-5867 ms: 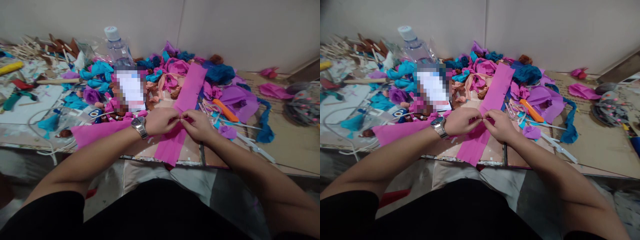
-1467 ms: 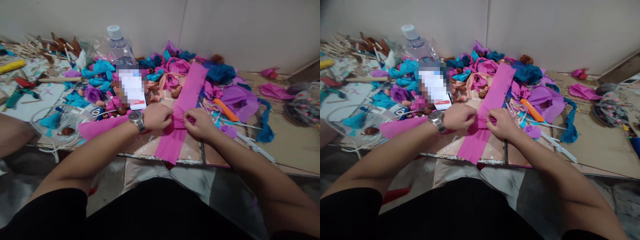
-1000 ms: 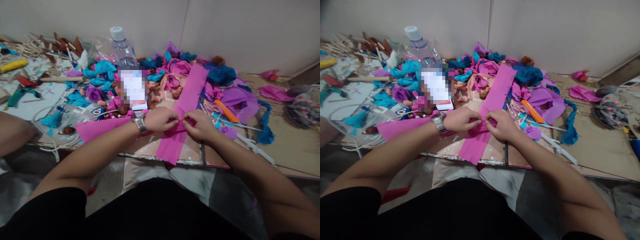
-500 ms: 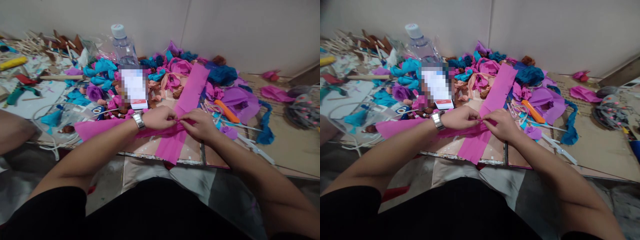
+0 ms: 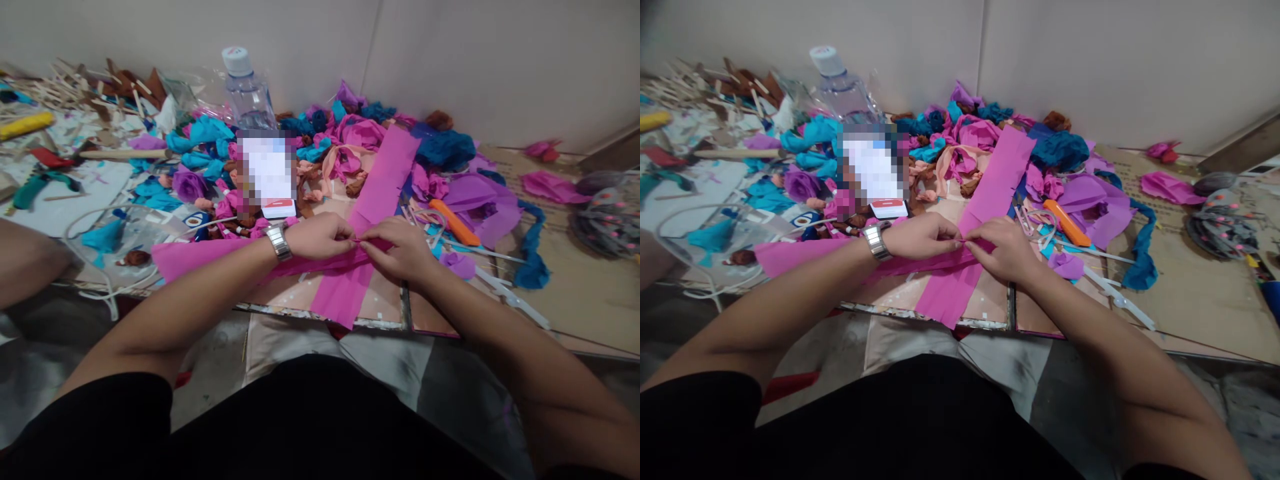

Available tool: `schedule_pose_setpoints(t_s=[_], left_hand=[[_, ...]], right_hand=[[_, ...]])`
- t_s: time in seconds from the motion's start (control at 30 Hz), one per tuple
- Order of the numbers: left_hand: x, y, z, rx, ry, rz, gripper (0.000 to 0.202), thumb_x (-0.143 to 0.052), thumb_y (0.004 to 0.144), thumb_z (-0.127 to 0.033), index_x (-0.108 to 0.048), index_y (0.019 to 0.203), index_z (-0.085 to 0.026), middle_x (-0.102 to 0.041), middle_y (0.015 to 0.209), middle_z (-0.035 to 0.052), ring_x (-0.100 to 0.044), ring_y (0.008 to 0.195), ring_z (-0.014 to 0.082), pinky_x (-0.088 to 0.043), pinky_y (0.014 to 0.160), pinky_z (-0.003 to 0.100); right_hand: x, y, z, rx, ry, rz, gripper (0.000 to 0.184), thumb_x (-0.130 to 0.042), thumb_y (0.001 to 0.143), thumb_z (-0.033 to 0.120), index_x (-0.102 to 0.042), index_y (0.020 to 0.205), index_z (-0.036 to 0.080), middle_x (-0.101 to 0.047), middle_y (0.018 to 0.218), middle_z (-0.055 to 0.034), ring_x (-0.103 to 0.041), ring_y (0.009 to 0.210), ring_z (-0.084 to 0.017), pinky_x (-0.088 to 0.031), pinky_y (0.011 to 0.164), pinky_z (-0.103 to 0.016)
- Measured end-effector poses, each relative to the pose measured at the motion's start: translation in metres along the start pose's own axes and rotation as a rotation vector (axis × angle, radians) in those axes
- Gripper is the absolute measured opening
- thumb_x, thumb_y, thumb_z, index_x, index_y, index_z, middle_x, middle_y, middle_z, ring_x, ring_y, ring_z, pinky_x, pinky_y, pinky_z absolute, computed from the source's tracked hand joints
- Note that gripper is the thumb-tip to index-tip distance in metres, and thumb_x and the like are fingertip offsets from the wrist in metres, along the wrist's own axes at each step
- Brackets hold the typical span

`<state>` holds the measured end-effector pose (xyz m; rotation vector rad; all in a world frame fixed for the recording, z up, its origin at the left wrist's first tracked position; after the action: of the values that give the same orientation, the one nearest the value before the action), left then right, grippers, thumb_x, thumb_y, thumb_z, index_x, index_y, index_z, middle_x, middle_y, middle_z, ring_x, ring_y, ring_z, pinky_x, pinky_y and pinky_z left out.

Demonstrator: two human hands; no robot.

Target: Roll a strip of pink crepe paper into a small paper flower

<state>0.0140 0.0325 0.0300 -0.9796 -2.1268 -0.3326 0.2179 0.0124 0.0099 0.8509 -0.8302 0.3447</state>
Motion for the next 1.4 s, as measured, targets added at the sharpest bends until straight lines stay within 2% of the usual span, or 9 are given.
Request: schedule_pose_setpoints(t_s=[0.23,0.37,0.47,0.63,0.8,0.93,1.17,1.3,1.4], left_hand=[[-0.002,0.000,0.001,0.003,0.005,-0.019,0.034,-0.054,0.100,-0.036,-0.064,0.074,-0.016,-0.054,0.062,-0.0011,-0.043,0.056,0.0104,-0.024,0.059,0.030],[-0.002,0.000,0.001,0.001,0.001,-0.033,0.032,-0.054,0.100,-0.034,-0.067,0.076,-0.015,-0.058,0.064,-0.0003,-0.045,0.058,0.0107,-0.027,0.060,0.029],[-0.003,0.000,0.001,-0.011,-0.013,-0.049,0.030,-0.056,0.098,-0.033,-0.068,0.077,-0.015,-0.060,0.064,0.0000,-0.048,0.059,0.0112,-0.029,0.060,0.029],[-0.004,0.000,0.001,-0.016,-0.021,-0.058,0.030,-0.057,0.098,-0.035,-0.069,0.078,-0.016,-0.062,0.065,0.0005,-0.049,0.059,0.0115,-0.030,0.061,0.028],[-0.004,0.000,0.000,0.016,-0.013,-0.045,0.031,-0.058,0.097,-0.036,-0.068,0.075,-0.016,-0.060,0.063,-0.0001,-0.045,0.057,0.0108,-0.028,0.061,0.029],[-0.002,0.000,0.000,0.045,-0.038,-0.019,0.021,-0.057,0.090,-0.027,-0.069,0.077,-0.016,-0.056,0.062,-0.0017,-0.044,0.058,0.0109,-0.028,0.061,0.028],[-0.001,0.001,0.006,0.045,-0.215,0.047,0.020,-0.056,0.083,-0.025,-0.073,0.081,-0.015,-0.057,0.065,-0.0025,-0.043,0.060,0.0108,-0.032,0.061,0.026],[-0.002,0.002,0.010,0.020,-0.245,0.061,0.022,-0.054,0.085,-0.025,-0.073,0.082,-0.014,-0.055,0.067,-0.0023,-0.043,0.063,0.0108,-0.033,0.064,0.026],[-0.002,0.002,0.012,0.022,-0.254,0.056,0.028,-0.055,0.092,-0.033,-0.069,0.078,-0.014,-0.050,0.066,-0.0027,-0.040,0.063,0.0106,-0.032,0.064,0.027]], right_hand=[[0.000,0.001,0.001,-0.018,-0.098,-0.038,0.008,-0.073,0.097,0.029,-0.079,0.099,0.025,-0.081,0.090,-0.0054,-0.069,0.095,-0.028,-0.046,0.090,-0.048],[0.001,0.002,0.005,-0.010,-0.119,-0.027,0.009,-0.070,0.099,0.029,-0.078,0.102,0.025,-0.082,0.099,-0.0061,-0.068,0.103,-0.031,-0.044,0.098,-0.054],[0.001,0.003,0.006,0.022,-0.073,-0.002,0.013,-0.068,0.099,0.028,-0.076,0.109,0.024,-0.081,0.106,-0.0084,-0.069,0.105,-0.031,-0.047,0.097,-0.052],[-0.002,0.002,0.003,0.022,-0.060,0.019,0.013,-0.067,0.100,0.029,-0.076,0.104,0.021,-0.080,0.098,-0.0102,-0.070,0.097,-0.031,-0.051,0.092,-0.050],[-0.003,-0.001,-0.002,-0.030,-0.050,0.000,0.011,-0.069,0.099,0.031,-0.078,0.100,0.024,-0.081,0.093,-0.0070,-0.071,0.091,-0.028,-0.052,0.091,-0.049],[-0.003,-0.001,0.000,-0.034,-0.034,-0.003,0.010,-0.069,0.099,0.028,-0.079,0.102,0.026,-0.082,0.095,-0.0054,-0.072,0.093,-0.027,-0.051,0.095,-0.049],[0.002,0.002,0.007,0.071,-0.015,-0.013,0.012,-0.070,0.098,0.022,-0.079,0.102,0.028,-0.084,0.094,-0.0017,-0.074,0.088,-0.024,-0.049,0.094,-0.048],[0.002,0.002,0.007,0.088,-0.006,-0.022,0.012,-0.070,0.098,0.021,-0.079,0.102,0.028,-0.084,0.095,-0.0018,-0.075,0.088,-0.023,-0.049,0.093,-0.048],[0.002,0.002,0.006,0.072,-0.010,-0.007,0.012,-0.071,0.097,0.022,-0.080,0.103,0.029,-0.084,0.096,-0.0023,-0.075,0.089,-0.024,-0.049,0.094,-0.049]])
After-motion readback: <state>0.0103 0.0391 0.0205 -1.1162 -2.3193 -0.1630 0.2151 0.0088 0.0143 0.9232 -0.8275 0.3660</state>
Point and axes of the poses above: each hand's wrist, its own y-axis towards the middle knuckle, its own x-axis out of the back of the hand, z = x × y, the point moved 3 cm from there along y, towards the middle knuckle
